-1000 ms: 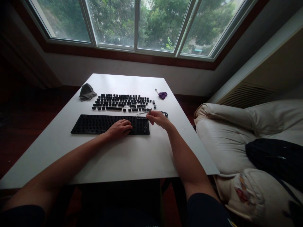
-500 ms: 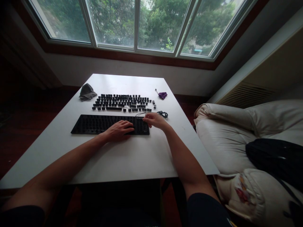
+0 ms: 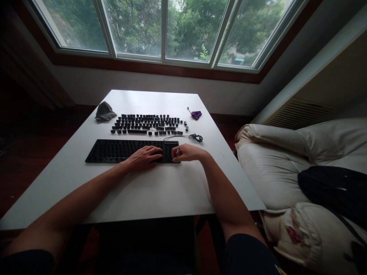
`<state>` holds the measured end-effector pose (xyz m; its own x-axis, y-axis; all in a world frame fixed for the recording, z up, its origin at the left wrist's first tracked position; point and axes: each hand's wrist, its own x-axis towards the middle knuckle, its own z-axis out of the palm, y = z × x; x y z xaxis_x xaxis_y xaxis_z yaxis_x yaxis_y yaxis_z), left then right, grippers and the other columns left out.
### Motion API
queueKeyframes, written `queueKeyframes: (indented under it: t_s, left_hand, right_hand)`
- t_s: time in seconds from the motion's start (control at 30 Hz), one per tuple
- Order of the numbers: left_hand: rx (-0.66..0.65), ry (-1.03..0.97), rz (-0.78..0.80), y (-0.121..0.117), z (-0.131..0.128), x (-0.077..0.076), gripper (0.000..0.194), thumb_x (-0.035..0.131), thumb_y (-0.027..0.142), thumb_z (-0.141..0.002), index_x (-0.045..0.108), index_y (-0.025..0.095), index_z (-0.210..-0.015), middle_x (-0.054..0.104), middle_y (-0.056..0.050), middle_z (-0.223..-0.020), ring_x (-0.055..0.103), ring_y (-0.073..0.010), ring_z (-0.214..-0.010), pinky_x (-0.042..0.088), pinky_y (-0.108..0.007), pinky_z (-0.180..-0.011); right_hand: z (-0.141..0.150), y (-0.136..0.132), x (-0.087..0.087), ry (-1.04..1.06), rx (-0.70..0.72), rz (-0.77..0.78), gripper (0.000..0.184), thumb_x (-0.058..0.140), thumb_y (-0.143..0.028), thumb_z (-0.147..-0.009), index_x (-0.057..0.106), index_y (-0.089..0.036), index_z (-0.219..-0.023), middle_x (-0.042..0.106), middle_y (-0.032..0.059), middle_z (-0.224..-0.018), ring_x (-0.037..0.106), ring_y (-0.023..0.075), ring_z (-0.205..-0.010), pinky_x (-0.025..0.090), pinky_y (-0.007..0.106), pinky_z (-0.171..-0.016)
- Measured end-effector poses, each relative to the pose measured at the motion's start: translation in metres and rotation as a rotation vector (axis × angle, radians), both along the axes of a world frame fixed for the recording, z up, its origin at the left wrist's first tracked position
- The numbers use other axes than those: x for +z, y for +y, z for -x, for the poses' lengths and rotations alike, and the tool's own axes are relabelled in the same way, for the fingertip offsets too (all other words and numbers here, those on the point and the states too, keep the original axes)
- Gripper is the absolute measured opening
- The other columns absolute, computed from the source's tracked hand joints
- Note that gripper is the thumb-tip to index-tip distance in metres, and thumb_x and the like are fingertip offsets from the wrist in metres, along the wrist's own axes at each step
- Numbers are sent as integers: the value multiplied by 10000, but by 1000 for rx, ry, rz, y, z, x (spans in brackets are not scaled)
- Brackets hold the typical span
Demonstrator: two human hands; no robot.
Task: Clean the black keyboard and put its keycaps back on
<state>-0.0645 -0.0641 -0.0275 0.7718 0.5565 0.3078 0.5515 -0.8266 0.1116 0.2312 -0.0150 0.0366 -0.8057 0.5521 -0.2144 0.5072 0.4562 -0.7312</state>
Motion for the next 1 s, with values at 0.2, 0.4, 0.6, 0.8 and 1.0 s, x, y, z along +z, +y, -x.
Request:
queueKeyframes:
  t_s: [0.2, 0.4, 0.6, 0.8, 1.0]
  left_hand:
    - [4, -62, 42, 1, 1, 1, 376, 611, 320, -935, 626, 276, -1308, 563, -90, -1412, 515, -281, -1255, 429, -464, -1060]
    - [10, -91, 60, 2, 1, 0, 359, 631, 342, -924, 652, 288, -1279, 589, -77, -1384, 524, -281, -1231, 431, -471, -1056]
    - [-7, -99, 74, 3, 1, 2, 360, 639, 329, -920, 658, 294, -1277, 586, -81, -1385, 521, -284, -1239, 427, -475, -1060]
    - [-21, -104, 73, 4, 2, -1, 333, 655, 320, -909, 674, 288, -1240, 590, -81, -1376, 520, -287, -1246, 421, -484, -1070]
    - [-1, -161, 108, 1, 2, 3, 342, 702, 324, -871, 677, 284, -1210, 623, -78, -1318, 546, -275, -1219, 439, -473, -1066]
  right_hand:
    - [5, 4, -7, 76, -40, -125, 165, 743, -358, -800, 765, -211, -870, 720, 14, -786, 641, 162, -695, 466, 257, -638]
    - [-1, 9, -10, 72, -26, -147, 180, 734, -383, -830, 785, -229, -908, 747, 7, -783, 663, 173, -677, 491, 276, -666]
    - [-3, 16, -14, 126, -24, -70, 273, 753, -462, -819, 796, -206, -902, 760, 30, -813, 681, 181, -702, 503, 268, -629]
    - [-22, 17, -3, 357, -203, 191, 362, 797, -489, -779, 757, -157, -918, 770, 84, -894, 729, 223, -805, 585, 349, -756]
    - [-12, 20, -12, 578, -393, 82, 318, 818, -460, -773, 744, -179, -902, 768, 85, -953, 713, 201, -835, 590, 374, -803]
